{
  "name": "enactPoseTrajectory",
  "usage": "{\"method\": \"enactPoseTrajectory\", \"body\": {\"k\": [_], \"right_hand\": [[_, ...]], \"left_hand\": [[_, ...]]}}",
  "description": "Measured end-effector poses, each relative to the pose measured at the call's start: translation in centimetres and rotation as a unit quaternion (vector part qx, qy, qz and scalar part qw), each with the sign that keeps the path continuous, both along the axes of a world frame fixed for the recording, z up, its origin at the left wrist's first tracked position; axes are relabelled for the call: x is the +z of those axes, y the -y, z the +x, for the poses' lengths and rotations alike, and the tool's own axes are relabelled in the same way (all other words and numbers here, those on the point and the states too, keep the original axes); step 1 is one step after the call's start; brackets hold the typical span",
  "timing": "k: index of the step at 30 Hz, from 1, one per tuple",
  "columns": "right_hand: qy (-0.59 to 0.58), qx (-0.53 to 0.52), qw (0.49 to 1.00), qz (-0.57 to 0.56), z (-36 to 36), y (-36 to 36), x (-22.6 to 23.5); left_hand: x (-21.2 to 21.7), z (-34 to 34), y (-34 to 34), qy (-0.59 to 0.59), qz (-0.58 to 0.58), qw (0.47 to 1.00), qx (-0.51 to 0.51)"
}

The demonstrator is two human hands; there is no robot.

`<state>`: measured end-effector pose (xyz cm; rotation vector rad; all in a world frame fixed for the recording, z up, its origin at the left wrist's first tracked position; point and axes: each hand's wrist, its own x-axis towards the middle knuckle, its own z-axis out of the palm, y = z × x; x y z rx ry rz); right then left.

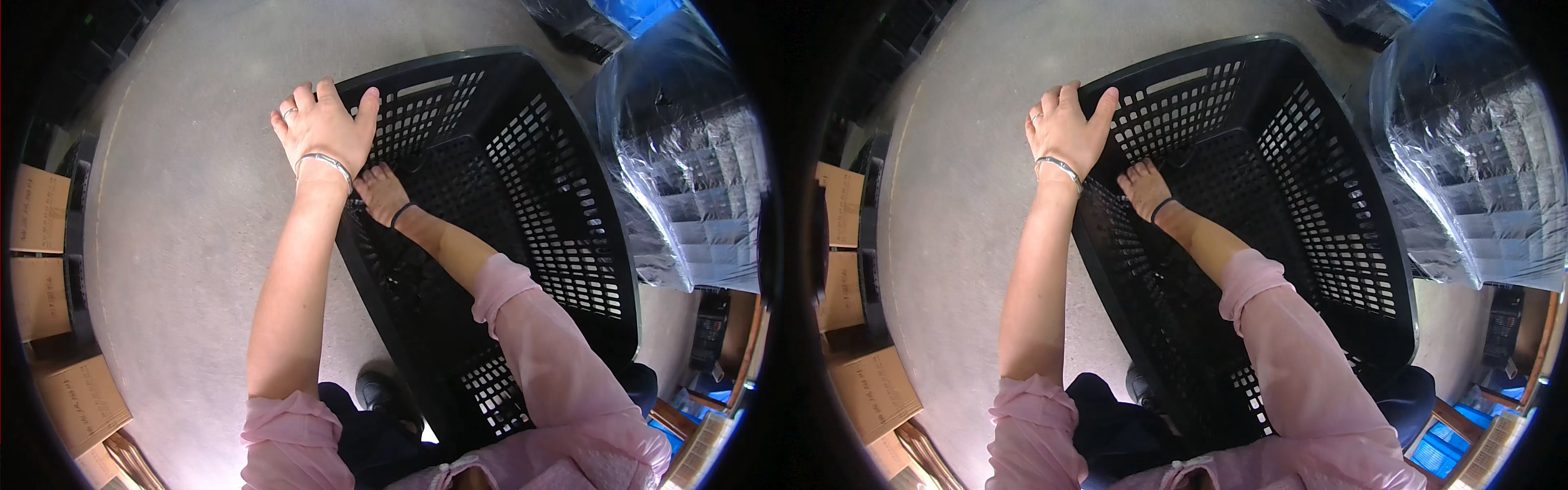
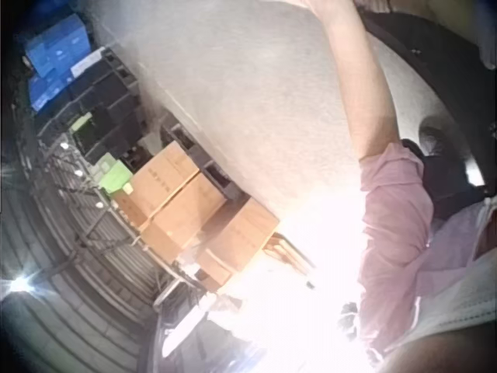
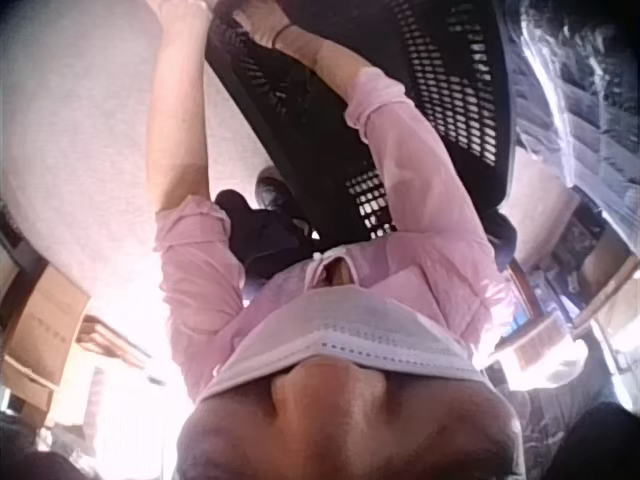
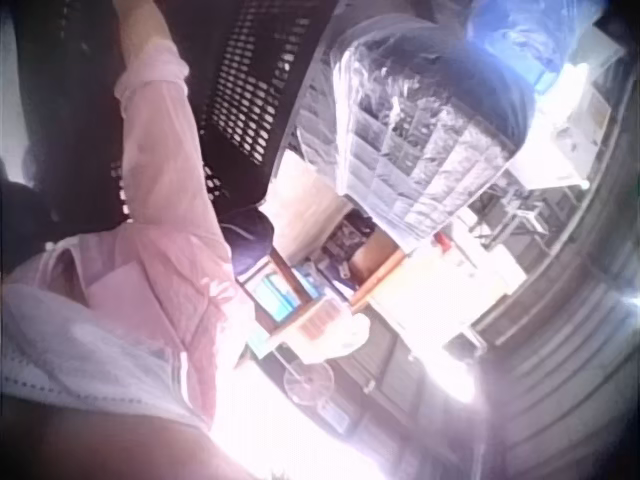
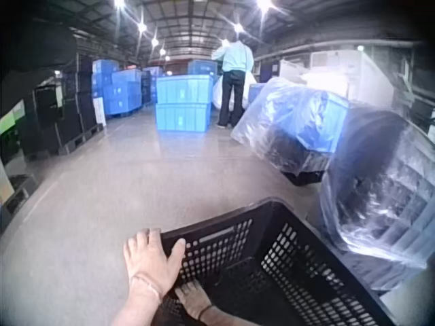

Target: Sort small black plastic components by type or orientation into baskets.

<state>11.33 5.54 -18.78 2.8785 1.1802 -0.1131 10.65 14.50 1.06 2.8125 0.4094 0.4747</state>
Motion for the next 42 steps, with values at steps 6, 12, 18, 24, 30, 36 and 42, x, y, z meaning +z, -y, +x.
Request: {"method": "enactPoseTrajectory", "body": {"k": [6, 12, 18, 24, 30, 36, 42], "right_hand": [[-0.041, 0.022, 0.998, 0.032, -1.4, 0.0, -0.6], [-0.018, -0.005, 1.0, -0.016, -2.3, 3.1, -0.7], [-0.353, -0.199, 0.824, 0.395, -2.2, 8.5, 4.5], [-0.355, -0.218, 0.662, 0.623, -2.4, 13.6, 15.7], [-0.111, -0.067, 0.829, 0.545, -2.4, 18.9, 20.5], [-0.338, -0.12, 0.675, 0.644, -2.9, 21.8, 25.0], [-0.33, -0.099, 0.655, 0.672, -2.9, 19.7, 23.3]], "left_hand": [[-0.6, 0.1, -0.1, 0.006, 0.002, 1.0, 0.01], [-0.7, 0.4, -0.1, 0.031, -0.009, 0.999, 0.02], [-0.2, -0.1, -0.3, 0.228, -0.024, 0.972, -0.052], [0.0, -1.1, 5.6, -0.01, -0.279, 0.914, -0.294], [3.3, -2.2, 10.4, -0.17, -0.661, 0.662, -0.31], [5.7, -2.4, 10.6, -0.337, -0.67, 0.519, -0.409], [5.8, -3.1, 11.7, -0.249, -0.591, 0.688, -0.34]]}}
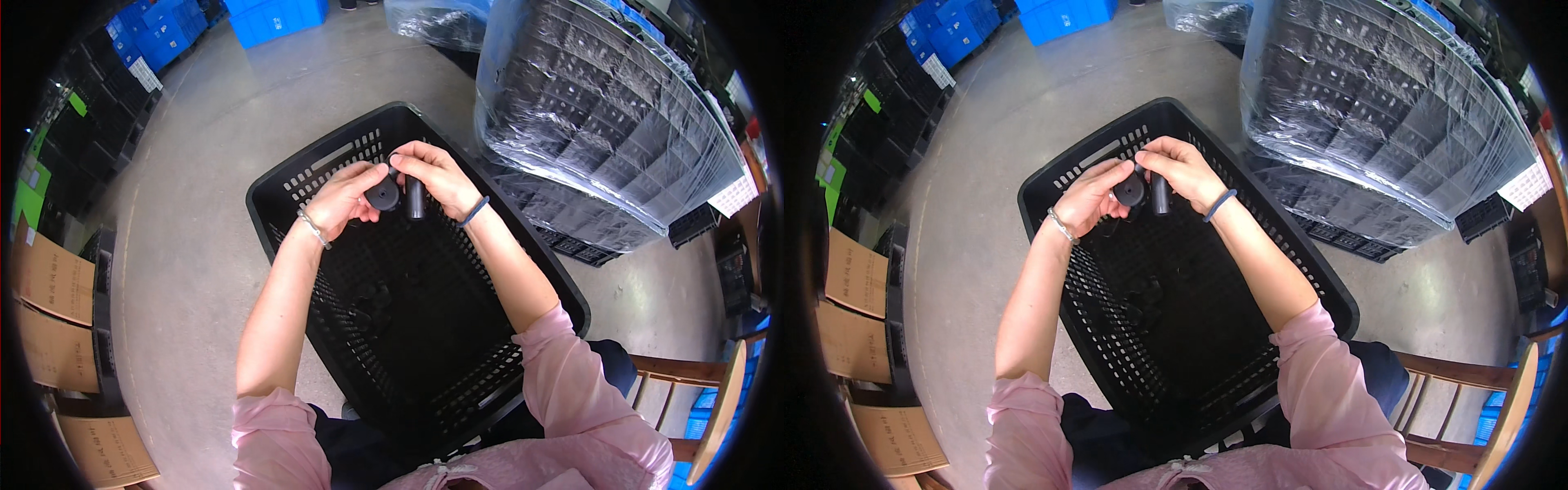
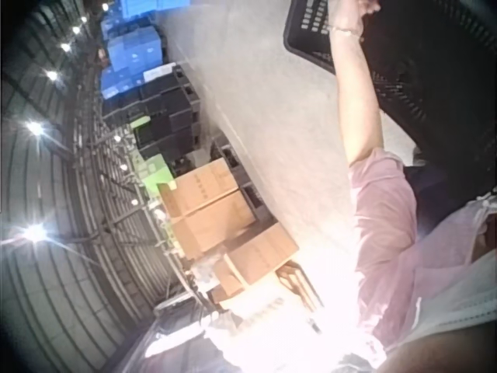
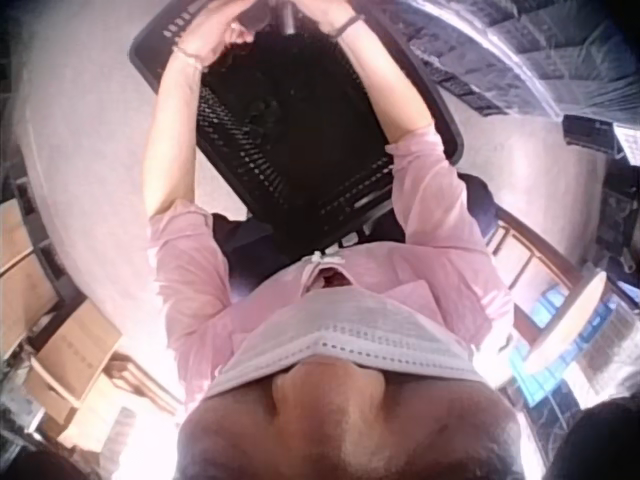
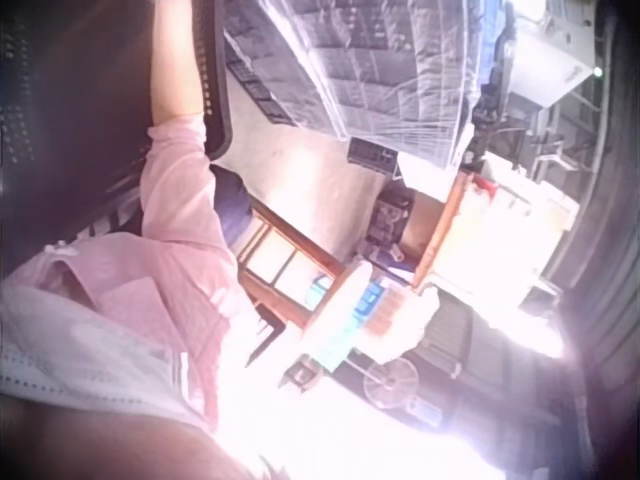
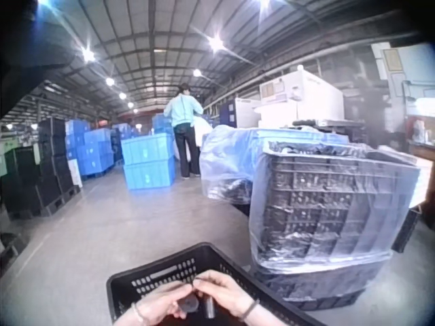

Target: Sort small black plastic components by type or orientation into baskets.

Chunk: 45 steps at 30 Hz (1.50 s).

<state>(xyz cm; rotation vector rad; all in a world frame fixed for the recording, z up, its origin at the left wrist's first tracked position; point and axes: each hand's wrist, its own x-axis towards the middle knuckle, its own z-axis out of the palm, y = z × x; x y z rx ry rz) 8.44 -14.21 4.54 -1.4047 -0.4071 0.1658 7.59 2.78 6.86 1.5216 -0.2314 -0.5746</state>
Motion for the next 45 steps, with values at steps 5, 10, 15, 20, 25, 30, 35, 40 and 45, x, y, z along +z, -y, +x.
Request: {"method": "enactPoseTrajectory", "body": {"k": [5, 10, 15, 20, 25, 30, 35, 40, 45], "right_hand": [[0.042, -0.14, 0.987, 0.067, -1.2, -3.3, -1.6], [0.11, -0.128, 0.981, 0.091, -2.7, -4.7, -0.3], [-0.059, -0.125, 0.957, 0.254, -3.1, -4.4, 0.7], [0.037, -0.119, 0.966, 0.225, -3.3, -4.8, 0.6], [0.099, -0.103, 0.969, 0.199, -3.2, -4.1, 0.7], [0.085, -0.113, 0.965, 0.219, -3.1, -4.0, 1.2], [0.252, -0.224, 0.939, -0.062, -3.1, -2.4, 2.1], [0.164, -0.112, 0.979, 0.036, -2.4, -2.0, 2.0], [0.093, -0.024, 0.991, 0.09, -2.5, -2.8, 1.7]], "left_hand": [[-3.5, 0.6, 2.1, 0.216, 0.2, 0.907, 0.3], [-1.9, 0.9, 0.6, 0.254, 0.123, 0.875, 0.394], [0.2, -0.2, 1.5, 0.064, -0.099, 0.912, 0.393], [-0.1, -0.7, 2.1, 0.248, 0.014, 0.881, 0.403], [3.1, -1.7, 2.0, 0.023, -0.092, 0.911, 0.402], [1.5, -0.8, 1.1, 0.0, -0.165, 0.935, 0.314], [2.9, -1.1, 0.3, -0.062, -0.143, 0.961, 0.23], [2.5, -1.0, 0.7, 0.179, -0.16, 0.942, 0.233], [1.6, -1.2, 1.7, 0.457, 0.071, 0.829, 0.315]]}}
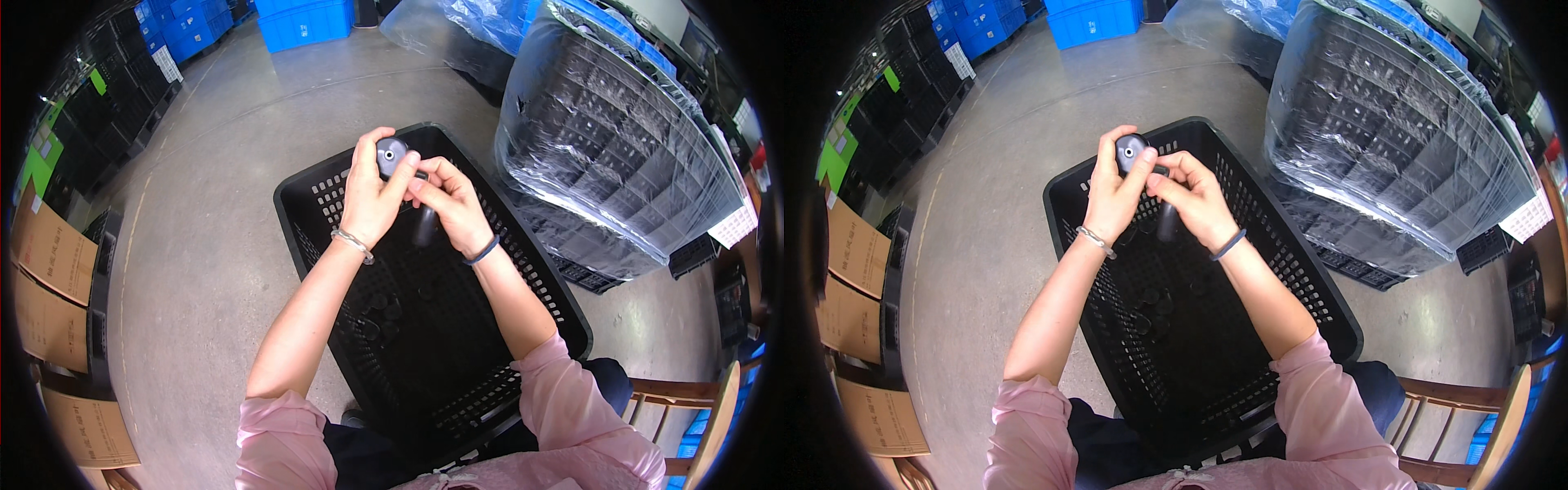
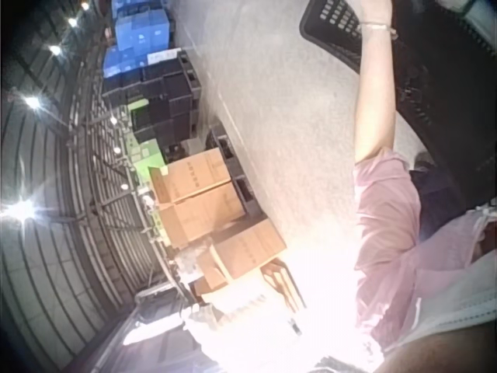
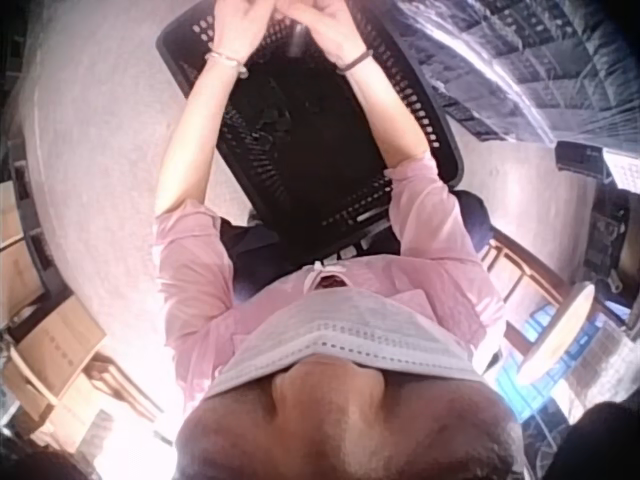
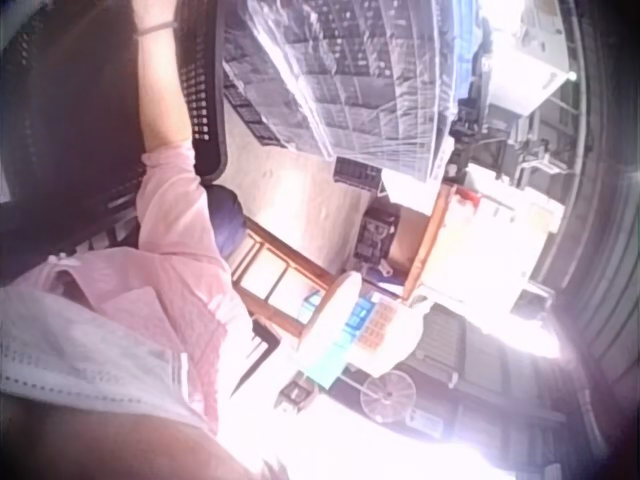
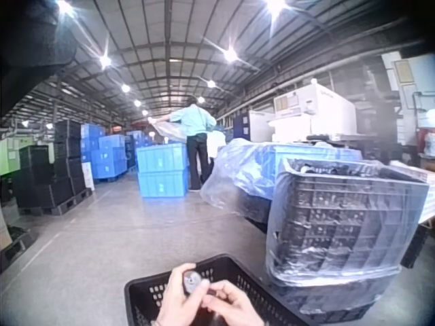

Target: Sort small black plastic components by type or orientation into baskets.

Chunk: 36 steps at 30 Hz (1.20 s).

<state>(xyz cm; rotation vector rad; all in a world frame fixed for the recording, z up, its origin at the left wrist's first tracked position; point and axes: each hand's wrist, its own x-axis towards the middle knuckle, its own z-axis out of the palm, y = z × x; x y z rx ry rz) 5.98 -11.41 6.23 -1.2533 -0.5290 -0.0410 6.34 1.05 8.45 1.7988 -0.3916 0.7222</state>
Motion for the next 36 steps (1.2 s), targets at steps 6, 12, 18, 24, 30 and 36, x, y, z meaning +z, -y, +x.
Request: {"method": "enactPoseTrajectory", "body": {"k": [6, 12, 18, 24, 30, 36], "right_hand": [[0.032, 0.007, 0.999, 0.019, -1.1, -0.8, 0.1], [-0.101, 0.123, 0.981, 0.113, -1.0, -0.1, 0.8], [-0.239, 0.25, 0.912, 0.223, 0.0, 0.7, -0.3], [-0.223, 0.23, 0.919, 0.229, 0.3, 1.1, -0.5], [-0.205, 0.217, 0.926, 0.233, 0.5, 2.5, -0.4], [-0.058, 0.112, 0.983, 0.132, 0.3, 3.2, 1.4]], "left_hand": [[1.0, 0.5, -0.9, -0.055, -0.044, 0.997, 0.027], [1.5, 1.0, -3.1, -0.256, -0.35, 0.864, -0.255], [2.1, 0.4, -1.7, -0.248, -0.279, 0.903, -0.215], [2.9, -0.8, -1.0, -0.201, -0.166, 0.938, -0.23], [3.4, -2.2, 0.4, -0.113, -0.091, 0.95, -0.275], [3.1, -1.9, -0.2, -0.092, -0.041, 0.964, -0.247]]}}
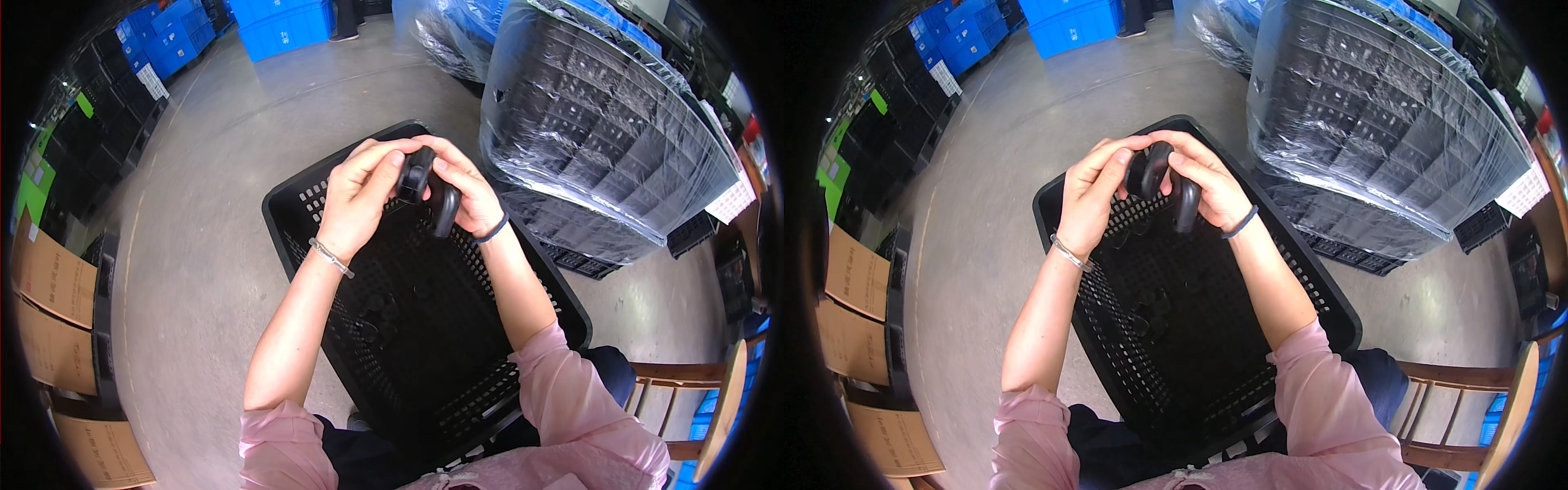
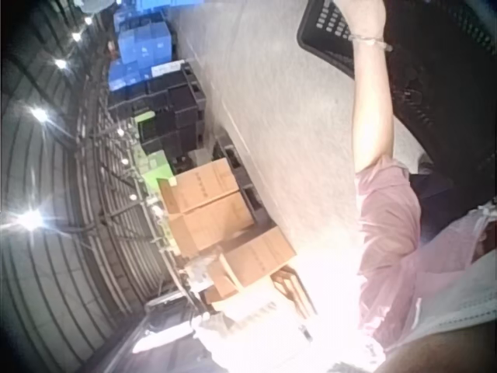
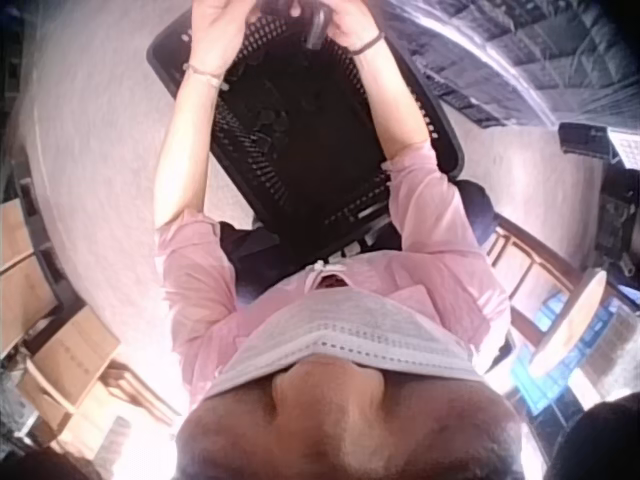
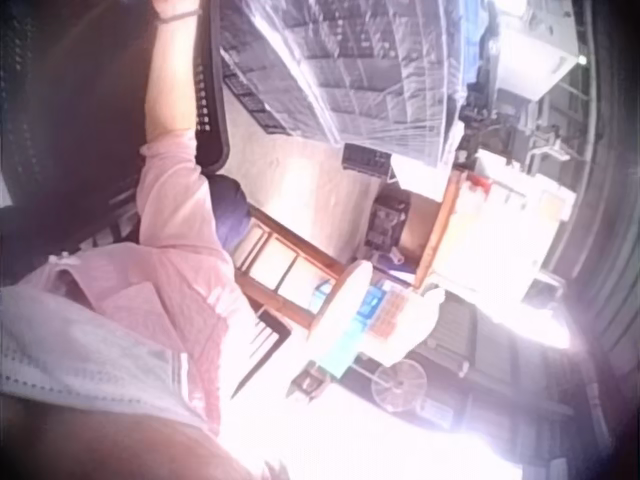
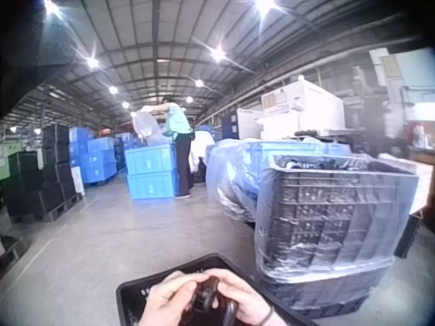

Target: Sort small black plastic components by type or orientation into baskets.

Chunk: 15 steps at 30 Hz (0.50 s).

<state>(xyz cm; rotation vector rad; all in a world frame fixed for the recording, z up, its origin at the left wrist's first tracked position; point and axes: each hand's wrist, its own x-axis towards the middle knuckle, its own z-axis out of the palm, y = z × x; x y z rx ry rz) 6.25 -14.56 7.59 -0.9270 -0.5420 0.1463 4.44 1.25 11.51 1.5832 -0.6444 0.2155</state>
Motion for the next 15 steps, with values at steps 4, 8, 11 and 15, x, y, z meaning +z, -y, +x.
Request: {"method": "enactPoseTrajectory", "body": {"k": [4, 8, 11, 15], "right_hand": [[0.076, -0.035, 0.994, -0.07, 0.3, 0.7, 0.6], [0.109, -0.068, 0.986, -0.104, 0.6, 1.0, 1.1], [0.125, -0.122, 0.975, -0.138, 0.1, 2.1, 1.9], [0.19, -0.356, 0.889, -0.217, -1.1, 1.4, 3.8]], "left_hand": [[-0.7, 0.6, -0.6, -0.043, -0.003, 0.999, 0.03], [-0.4, 0.9, -0.3, -0.051, -0.001, 0.998, 0.033], [0.0, 1.1, 0.9, -0.059, -0.018, 0.996, 0.063], [-1.5, 1.6, -0.5, -0.134, -0.063, 0.978, 0.149]]}}
